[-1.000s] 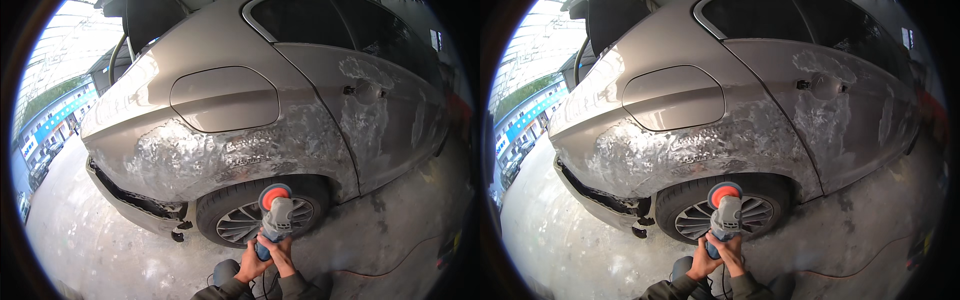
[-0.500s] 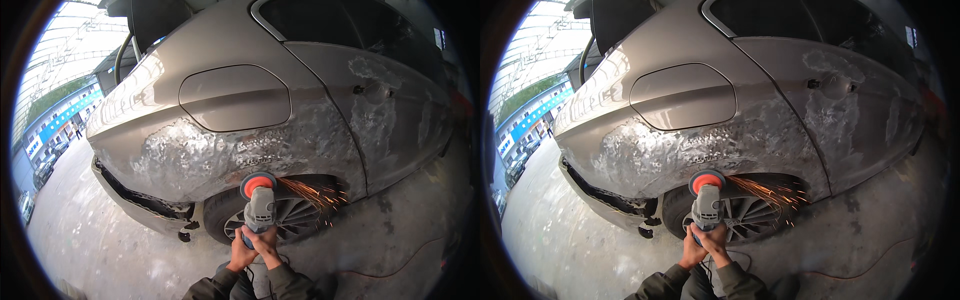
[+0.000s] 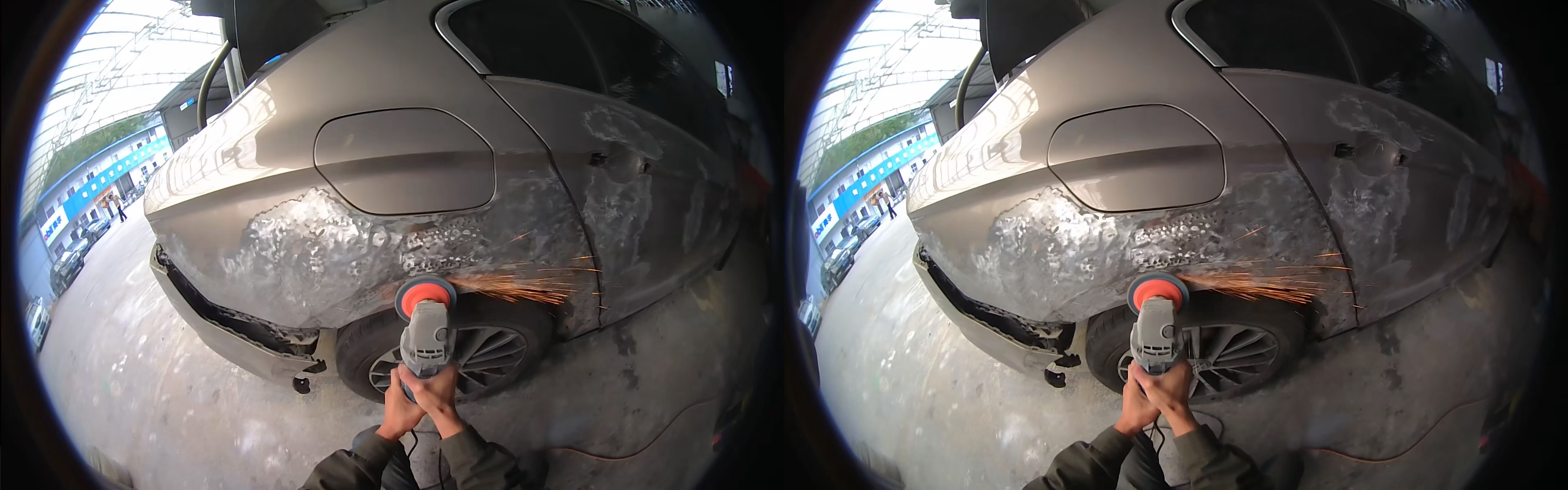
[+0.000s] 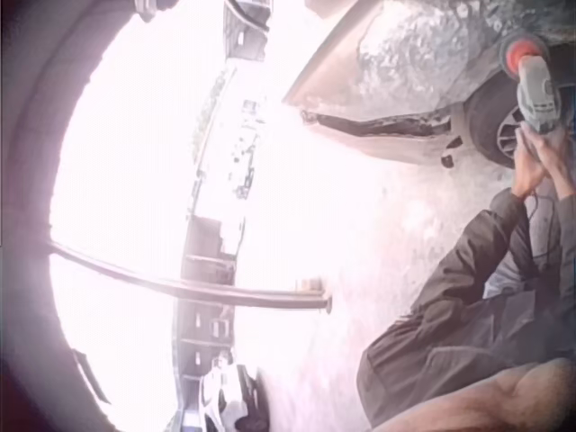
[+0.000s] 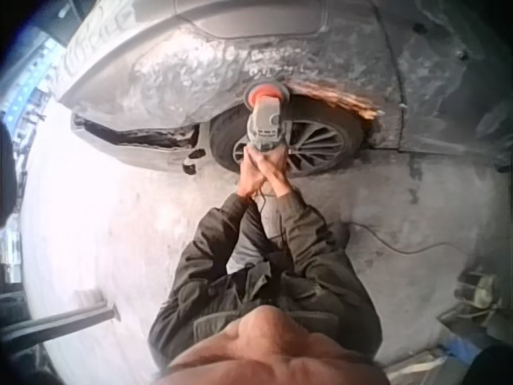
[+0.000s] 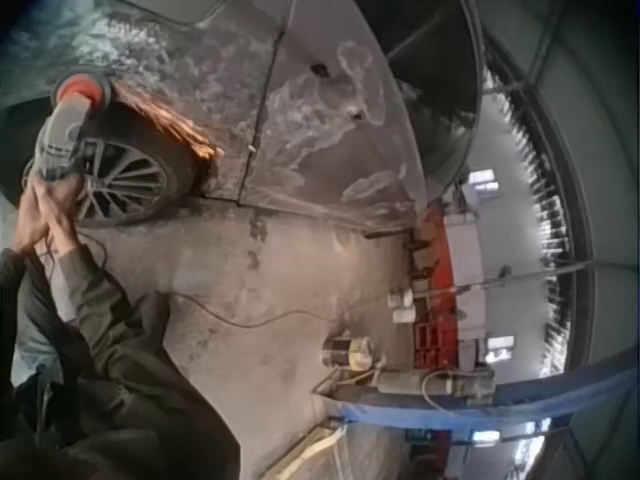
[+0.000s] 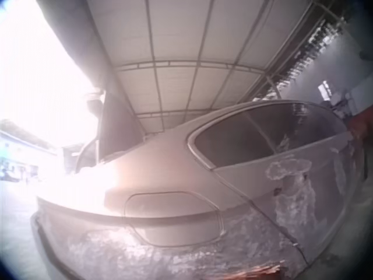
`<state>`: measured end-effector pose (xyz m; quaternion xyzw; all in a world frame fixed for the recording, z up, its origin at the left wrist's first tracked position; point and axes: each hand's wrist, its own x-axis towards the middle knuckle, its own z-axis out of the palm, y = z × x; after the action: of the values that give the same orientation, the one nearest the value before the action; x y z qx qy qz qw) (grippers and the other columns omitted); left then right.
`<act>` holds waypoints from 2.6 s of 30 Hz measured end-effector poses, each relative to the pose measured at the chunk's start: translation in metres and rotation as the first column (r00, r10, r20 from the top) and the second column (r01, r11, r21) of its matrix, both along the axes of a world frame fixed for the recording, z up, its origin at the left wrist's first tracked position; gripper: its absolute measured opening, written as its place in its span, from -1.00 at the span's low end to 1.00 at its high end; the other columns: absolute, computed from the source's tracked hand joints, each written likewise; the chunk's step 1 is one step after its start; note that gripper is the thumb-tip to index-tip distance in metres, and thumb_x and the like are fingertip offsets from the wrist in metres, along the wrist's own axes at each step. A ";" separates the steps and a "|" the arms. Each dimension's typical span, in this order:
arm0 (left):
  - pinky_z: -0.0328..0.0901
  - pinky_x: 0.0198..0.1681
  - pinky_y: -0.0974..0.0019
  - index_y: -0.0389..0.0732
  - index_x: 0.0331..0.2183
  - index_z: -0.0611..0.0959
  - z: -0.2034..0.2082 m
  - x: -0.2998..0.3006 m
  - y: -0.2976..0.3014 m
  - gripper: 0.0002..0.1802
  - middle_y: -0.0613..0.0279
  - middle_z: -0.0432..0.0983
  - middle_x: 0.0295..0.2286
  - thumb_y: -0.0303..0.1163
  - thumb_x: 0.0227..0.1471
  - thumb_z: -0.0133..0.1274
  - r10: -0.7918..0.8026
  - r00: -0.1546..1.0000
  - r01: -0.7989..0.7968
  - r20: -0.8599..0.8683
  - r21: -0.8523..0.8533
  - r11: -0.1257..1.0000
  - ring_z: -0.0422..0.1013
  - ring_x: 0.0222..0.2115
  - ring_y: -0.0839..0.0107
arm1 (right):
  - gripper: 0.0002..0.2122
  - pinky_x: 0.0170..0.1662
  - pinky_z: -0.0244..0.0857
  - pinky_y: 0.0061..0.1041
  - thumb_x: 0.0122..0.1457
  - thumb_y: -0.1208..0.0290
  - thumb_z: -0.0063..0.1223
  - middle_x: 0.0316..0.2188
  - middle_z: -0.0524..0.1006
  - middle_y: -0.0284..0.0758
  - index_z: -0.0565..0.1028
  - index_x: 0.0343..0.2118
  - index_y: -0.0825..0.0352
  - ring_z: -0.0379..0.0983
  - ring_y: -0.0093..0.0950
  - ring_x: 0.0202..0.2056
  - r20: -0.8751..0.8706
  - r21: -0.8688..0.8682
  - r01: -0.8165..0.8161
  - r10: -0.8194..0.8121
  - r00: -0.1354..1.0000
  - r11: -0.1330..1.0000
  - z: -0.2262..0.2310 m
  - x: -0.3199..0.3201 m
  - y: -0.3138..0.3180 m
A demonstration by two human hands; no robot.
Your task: The person uses an angle grinder to remove paint and smooth the rear quarter panel of a silver car. The operator moves the tool across the damaged area, generating sparks as the surface is stripped down to bare metal.
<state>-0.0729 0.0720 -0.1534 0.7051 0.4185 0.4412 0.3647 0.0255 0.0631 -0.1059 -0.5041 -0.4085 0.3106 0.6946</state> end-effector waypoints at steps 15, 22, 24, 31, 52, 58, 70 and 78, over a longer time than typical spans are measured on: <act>0.31 0.04 0.17 -0.33 0.13 0.28 -0.068 -0.030 0.006 -0.12 -0.11 0.45 -0.04 -0.23 -0.13 0.36 -0.015 0.985 0.019 0.169 -0.021 1.000 0.43 0.00 0.16 | -0.43 -0.13 0.43 -0.26 -0.22 0.31 0.40 -0.24 0.61 -0.10 0.48 -0.07 0.38 0.59 -0.16 -0.20 0.239 -0.099 -0.042 0.065 0.969 0.994 -0.029 -0.036 0.013; 0.28 0.09 0.17 -0.36 0.14 0.28 -0.066 -0.040 0.011 -0.12 -0.05 0.41 0.01 -0.26 -0.12 0.36 -0.042 0.986 0.057 0.163 -0.085 0.995 0.38 0.04 0.20 | -0.62 -0.26 0.46 -0.35 -0.19 0.34 0.39 -0.40 0.64 -0.16 0.57 -0.31 0.45 0.62 -0.36 -0.35 0.245 -0.021 0.006 -0.001 0.969 1.000 -0.034 -0.041 0.023; 0.27 0.09 0.17 -0.36 0.14 0.28 -0.073 -0.039 0.005 -0.12 -0.04 0.40 0.02 -0.27 -0.13 0.36 -0.036 0.982 0.040 0.184 -0.021 0.999 0.38 0.04 0.20 | -0.64 -0.27 0.46 -0.35 -0.18 0.34 0.38 -0.41 0.64 -0.16 0.57 -0.32 0.45 0.62 -0.36 -0.35 0.329 -0.077 0.029 -0.002 0.944 0.997 -0.035 -0.045 0.016; 0.31 0.04 0.18 -0.39 -0.04 0.49 -0.085 -0.054 0.020 -0.33 -0.01 0.50 -0.11 -0.29 -0.16 0.37 0.002 0.989 0.004 0.146 -0.036 0.999 0.45 -0.06 0.21 | -0.36 -0.07 0.41 -0.22 -0.25 0.27 0.42 -0.18 0.59 -0.05 0.46 -0.01 0.33 0.55 -0.10 -0.14 0.243 -0.114 -0.125 0.149 0.959 0.986 -0.026 -0.052 0.023; 0.37 -0.16 0.04 -0.26 -0.07 0.30 0.018 0.041 -0.017 -0.18 -0.19 0.53 -0.27 -0.22 -0.27 0.45 0.044 0.997 -0.036 -0.067 0.106 0.994 0.51 -0.19 -0.14 | -0.66 -0.17 0.42 -0.49 -0.10 0.47 0.38 -0.31 0.60 -0.36 0.56 -0.22 0.41 0.54 -0.53 -0.30 -0.221 0.179 0.012 0.028 0.975 0.984 -0.011 0.042 -0.004; 0.36 -0.13 0.10 -0.28 -0.07 0.30 0.028 0.056 -0.018 -0.22 -0.16 0.51 -0.23 -0.28 -0.23 0.42 -0.030 0.996 0.034 -0.085 0.047 0.998 0.51 -0.17 -0.01 | -0.66 -0.18 0.42 -0.49 -0.10 0.45 0.38 -0.31 0.60 -0.36 0.56 -0.23 0.43 0.53 -0.54 -0.31 -0.258 0.126 -0.011 0.043 0.965 0.992 -0.010 0.061 -0.008; 0.38 -0.20 0.02 -0.26 -0.03 0.32 0.039 0.100 -0.022 -0.16 -0.25 0.54 -0.27 -0.22 -0.28 0.44 -0.019 0.968 0.042 -0.251 0.086 0.995 0.51 -0.22 -0.19 | -0.65 -0.16 0.46 -0.48 -0.09 0.57 0.35 -0.31 0.59 -0.33 0.53 -0.18 0.40 0.56 -0.52 -0.28 -0.467 0.166 -0.037 0.112 0.877 0.985 -0.019 0.110 -0.014; 0.39 -0.18 0.03 -0.25 -0.03 0.30 0.031 0.104 -0.026 -0.13 -0.20 0.56 -0.26 -0.22 -0.31 0.45 0.011 0.949 0.021 -0.316 0.098 0.995 0.53 -0.20 -0.16 | -0.69 -0.14 0.44 -0.49 -0.07 0.57 0.35 -0.30 0.59 -0.37 0.55 -0.21 0.38 0.55 -0.55 -0.27 -0.533 0.231 -0.047 0.167 0.829 0.972 -0.028 0.111 -0.017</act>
<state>0.0315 0.0461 -0.1224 0.7850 0.4470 0.3422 0.2585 0.1361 0.0461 -0.1338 -0.2947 -0.2501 0.4362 0.8126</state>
